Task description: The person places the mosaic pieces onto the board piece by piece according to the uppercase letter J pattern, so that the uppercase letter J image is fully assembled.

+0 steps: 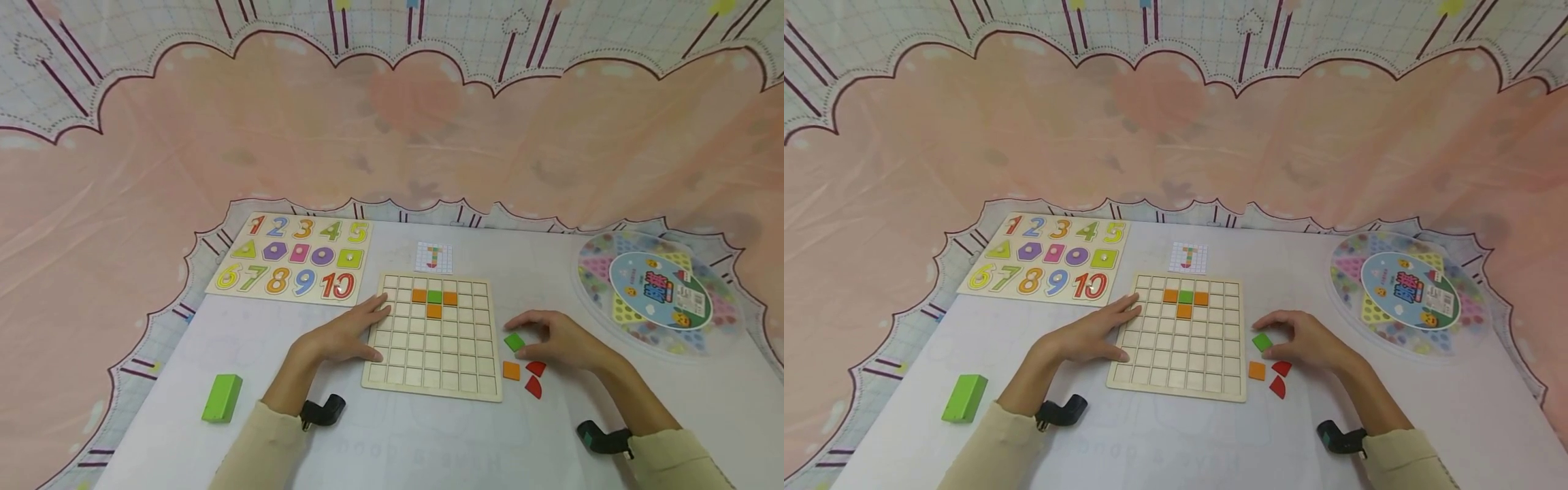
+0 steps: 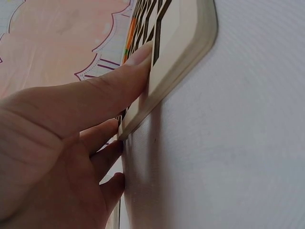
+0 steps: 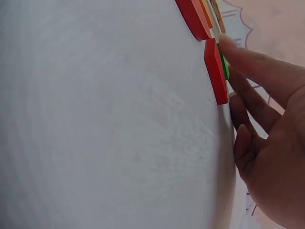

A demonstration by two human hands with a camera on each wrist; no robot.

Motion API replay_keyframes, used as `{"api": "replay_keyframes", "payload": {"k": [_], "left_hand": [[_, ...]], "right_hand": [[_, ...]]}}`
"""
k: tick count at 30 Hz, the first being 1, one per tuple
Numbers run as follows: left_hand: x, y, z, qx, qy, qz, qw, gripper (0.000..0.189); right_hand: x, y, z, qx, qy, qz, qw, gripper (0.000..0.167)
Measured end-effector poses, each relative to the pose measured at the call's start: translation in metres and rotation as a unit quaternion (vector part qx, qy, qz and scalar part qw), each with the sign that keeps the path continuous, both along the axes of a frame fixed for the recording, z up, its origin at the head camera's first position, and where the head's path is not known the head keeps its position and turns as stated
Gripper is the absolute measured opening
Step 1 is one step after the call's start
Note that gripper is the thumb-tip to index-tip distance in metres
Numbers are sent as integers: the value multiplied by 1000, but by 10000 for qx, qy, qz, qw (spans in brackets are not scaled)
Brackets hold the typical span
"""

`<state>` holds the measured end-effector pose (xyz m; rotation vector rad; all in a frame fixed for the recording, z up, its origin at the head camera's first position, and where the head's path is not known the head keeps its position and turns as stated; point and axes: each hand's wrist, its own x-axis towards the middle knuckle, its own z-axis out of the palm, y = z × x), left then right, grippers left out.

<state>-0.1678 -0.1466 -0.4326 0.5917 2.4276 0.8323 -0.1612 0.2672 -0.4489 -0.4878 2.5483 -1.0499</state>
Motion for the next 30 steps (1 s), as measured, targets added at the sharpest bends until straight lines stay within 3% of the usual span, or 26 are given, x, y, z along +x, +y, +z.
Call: {"api": "replay_keyframes", "payload": {"k": [18,30], "left_hand": [[-6,4,0,-73,152,-110,9998,91],[-1,0,-4,24,57,70,10000,92]], "right_hand": [[-2,-2,-1,-71,207,-46,9997,31],[0,-4,-7,-309,271,31,9991,25]]}}
